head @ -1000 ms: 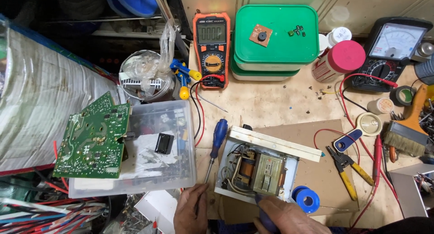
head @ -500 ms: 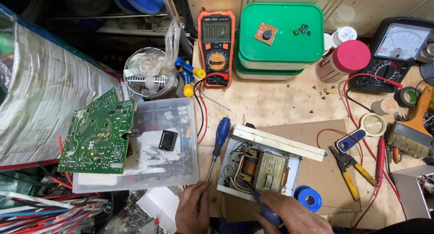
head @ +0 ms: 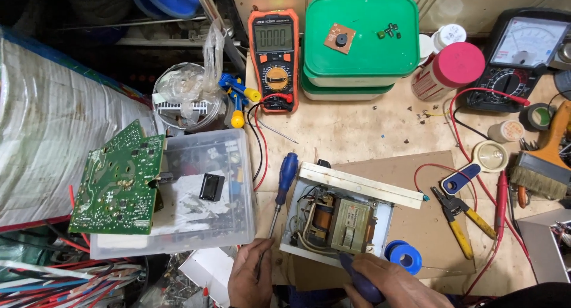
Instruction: Securing a transformer into a plastic housing using a screwdriver and screws.
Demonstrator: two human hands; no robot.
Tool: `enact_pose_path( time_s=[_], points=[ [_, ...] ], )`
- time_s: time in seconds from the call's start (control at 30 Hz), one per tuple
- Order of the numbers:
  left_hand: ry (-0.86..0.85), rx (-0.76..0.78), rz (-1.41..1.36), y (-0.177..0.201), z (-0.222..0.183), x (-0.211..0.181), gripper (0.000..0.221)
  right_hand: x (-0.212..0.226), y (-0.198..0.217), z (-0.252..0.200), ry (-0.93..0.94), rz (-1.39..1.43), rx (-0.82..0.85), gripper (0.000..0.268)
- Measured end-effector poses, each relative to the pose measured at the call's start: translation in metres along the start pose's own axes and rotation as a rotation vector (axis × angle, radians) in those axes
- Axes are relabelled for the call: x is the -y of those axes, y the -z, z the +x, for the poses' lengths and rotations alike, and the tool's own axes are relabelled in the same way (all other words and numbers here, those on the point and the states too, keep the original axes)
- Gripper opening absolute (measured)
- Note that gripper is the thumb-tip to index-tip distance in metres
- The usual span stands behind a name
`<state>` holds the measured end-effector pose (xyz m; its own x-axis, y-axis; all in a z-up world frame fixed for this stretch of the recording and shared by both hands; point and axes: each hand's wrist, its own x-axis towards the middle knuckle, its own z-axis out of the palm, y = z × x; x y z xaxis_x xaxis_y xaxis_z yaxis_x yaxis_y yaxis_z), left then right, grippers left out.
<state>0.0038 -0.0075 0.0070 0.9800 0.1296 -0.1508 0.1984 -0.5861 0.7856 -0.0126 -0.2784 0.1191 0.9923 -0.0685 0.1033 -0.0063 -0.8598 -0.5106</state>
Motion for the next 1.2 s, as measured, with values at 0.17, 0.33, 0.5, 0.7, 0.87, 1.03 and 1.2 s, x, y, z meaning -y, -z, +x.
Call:
enact_pose_path(
  time_s=[0.17,0.33,0.5,0.7,0.87,1.03,1.2],
  points=[
    [-0.048,-0.024,0.027,0.002,0.001,-0.007,0.026,0.021,0.005,0.007,-0.004,0.057,-0.006,0.041],
    [-0.045,-0.030,0.073,0.000,-0.001,-0.005,0.024,0.023,0.015,0.012,-0.090,0.118,0.088,0.044],
    [0.077,-0.020,0.045,-0.002,-0.003,-0.007,0.024,0.004,0.006,0.000,-0.108,0.156,0.182,0.047],
    [0.090,-0.036,0.028,-0.004,-0.004,-0.008,0.023,-0.003,-0.005,-0.007,0.005,0.105,0.123,0.050],
    [0.150,-0.017,0.063,-0.006,-0.004,-0.004,0.024,-0.012,-0.023,-0.016,0.049,0.019,0.122,0.051],
    [0.171,-0.027,0.040,-0.004,-0.004,-0.012,0.024,0.009,-0.015,-0.007,0.007,-0.002,0.111,0.048],
    [0.130,-0.046,0.015,-0.002,-0.003,-0.013,0.024,0.020,-0.001,0.005,-0.012,0.084,0.137,0.043]
  ],
)
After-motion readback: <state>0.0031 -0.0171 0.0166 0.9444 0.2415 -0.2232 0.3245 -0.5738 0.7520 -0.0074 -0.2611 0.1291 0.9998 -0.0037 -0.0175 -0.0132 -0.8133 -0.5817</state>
